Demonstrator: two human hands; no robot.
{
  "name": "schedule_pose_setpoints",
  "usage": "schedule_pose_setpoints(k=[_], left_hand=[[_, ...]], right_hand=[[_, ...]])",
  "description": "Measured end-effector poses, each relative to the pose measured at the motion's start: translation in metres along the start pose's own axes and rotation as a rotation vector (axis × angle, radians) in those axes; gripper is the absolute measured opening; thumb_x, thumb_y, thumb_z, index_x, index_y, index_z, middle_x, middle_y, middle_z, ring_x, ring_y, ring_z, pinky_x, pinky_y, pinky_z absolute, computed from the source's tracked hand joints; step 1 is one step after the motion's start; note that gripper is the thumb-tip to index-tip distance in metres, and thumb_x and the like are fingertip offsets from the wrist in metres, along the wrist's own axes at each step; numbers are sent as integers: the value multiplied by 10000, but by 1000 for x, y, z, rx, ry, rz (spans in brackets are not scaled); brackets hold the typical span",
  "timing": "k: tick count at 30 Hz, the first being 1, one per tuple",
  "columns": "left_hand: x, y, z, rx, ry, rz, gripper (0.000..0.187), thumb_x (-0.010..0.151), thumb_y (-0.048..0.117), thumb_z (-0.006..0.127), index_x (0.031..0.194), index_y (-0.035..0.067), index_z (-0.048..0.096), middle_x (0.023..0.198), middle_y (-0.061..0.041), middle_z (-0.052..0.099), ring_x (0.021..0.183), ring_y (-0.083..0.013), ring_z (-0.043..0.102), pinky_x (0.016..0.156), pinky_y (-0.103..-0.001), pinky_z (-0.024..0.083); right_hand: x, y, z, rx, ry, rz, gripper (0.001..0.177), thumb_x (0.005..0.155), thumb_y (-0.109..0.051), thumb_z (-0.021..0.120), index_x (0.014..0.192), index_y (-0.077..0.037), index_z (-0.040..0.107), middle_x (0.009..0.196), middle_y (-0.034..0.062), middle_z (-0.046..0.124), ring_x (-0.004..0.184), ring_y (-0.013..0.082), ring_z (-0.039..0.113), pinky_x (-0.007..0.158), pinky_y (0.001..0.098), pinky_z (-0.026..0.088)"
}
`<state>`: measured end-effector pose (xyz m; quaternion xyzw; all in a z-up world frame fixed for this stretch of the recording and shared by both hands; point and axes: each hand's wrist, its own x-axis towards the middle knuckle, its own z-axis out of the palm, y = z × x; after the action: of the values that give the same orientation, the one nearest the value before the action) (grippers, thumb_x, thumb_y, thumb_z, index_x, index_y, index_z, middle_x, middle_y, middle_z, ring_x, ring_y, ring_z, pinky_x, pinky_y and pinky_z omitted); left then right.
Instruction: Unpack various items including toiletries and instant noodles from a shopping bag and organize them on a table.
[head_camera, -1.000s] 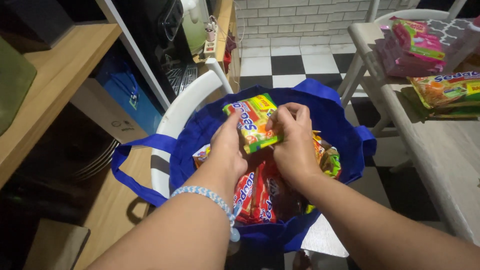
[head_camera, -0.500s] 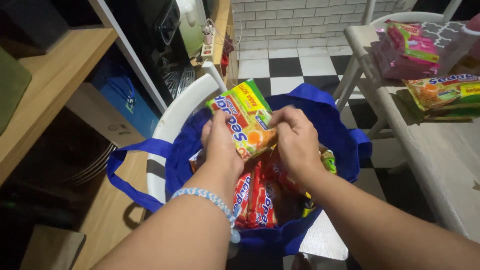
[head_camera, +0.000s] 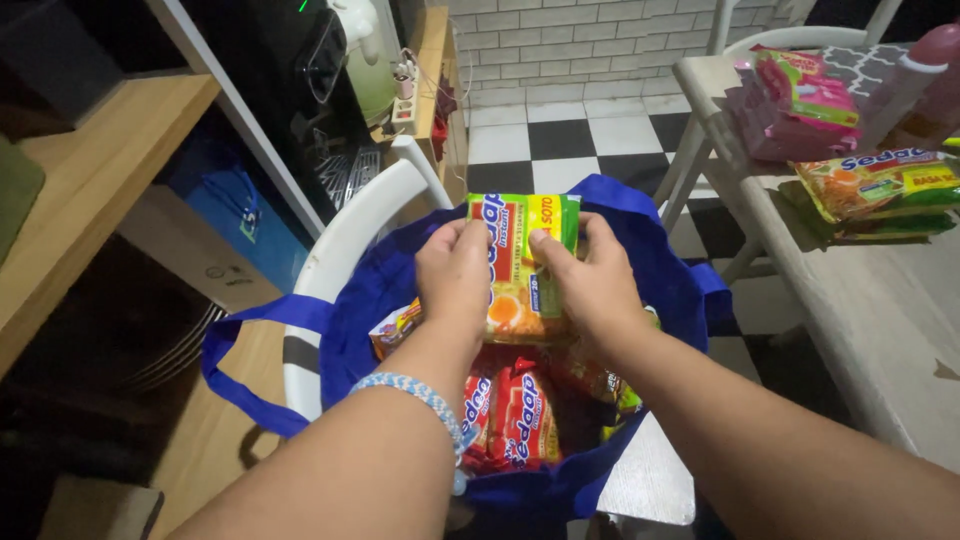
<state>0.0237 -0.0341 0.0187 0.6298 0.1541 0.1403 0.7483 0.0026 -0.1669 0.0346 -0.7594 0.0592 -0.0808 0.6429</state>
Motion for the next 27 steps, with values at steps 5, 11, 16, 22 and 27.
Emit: schedule_pose_setpoints(k=[5, 11, 16, 22, 27], left_hand=[[5, 19, 29, 399, 154, 318, 317, 798, 311, 700, 1036, 114, 770, 920, -43, 754, 842, -206, 676, 790, -365, 524], [-4, 45, 105, 646, 257, 718, 456, 806, 380, 753, 1198, 153, 703, 1264, -118, 650, 1242, -371, 531, 1083, -494, 409], [-21, 42, 179, 575, 181, 770, 646, 768, 404, 793, 1320, 138, 589, 1478, -195, 467, 1384, -424, 384, 1140, -545, 337], [-40, 10, 265, 418, -215, 405, 871, 765, 390, 792, 1501, 126, 407, 1491, -272, 432, 1361, -450, 425, 1108, -497, 377], [-40, -32, 330, 327, -450, 216, 1162, 708, 328, 775, 1619, 62, 105, 1420, -254, 567, 1278, -376, 590, 1069, -402, 449]], right_hand=[[20, 0, -8, 250, 81, -66, 433, 896, -218, 730, 1226, 0, 552, 990, 102, 740, 832, 125, 715, 710, 283, 584], [55, -18, -54, 115, 372, -216, 431, 954, -267, 733, 1232, -3, 536, 947, 89, 708, 778, 107, 649, 671, 277, 530], [95, -17, -112, 140, 612, -169, 479, 936, -303, 734, 1250, -6, 527, 898, 111, 679, 734, 161, 604, 626, 347, 486], [131, 28, -198, 39, 851, -88, 542, 929, -373, 759, 1227, 19, 532, 1055, 133, 709, 897, 187, 677, 791, 351, 545], [137, 38, -248, -81, 994, 153, 642, 864, -396, 744, 1284, 2, 466, 1239, 218, 652, 1118, 333, 669, 964, 432, 484]])
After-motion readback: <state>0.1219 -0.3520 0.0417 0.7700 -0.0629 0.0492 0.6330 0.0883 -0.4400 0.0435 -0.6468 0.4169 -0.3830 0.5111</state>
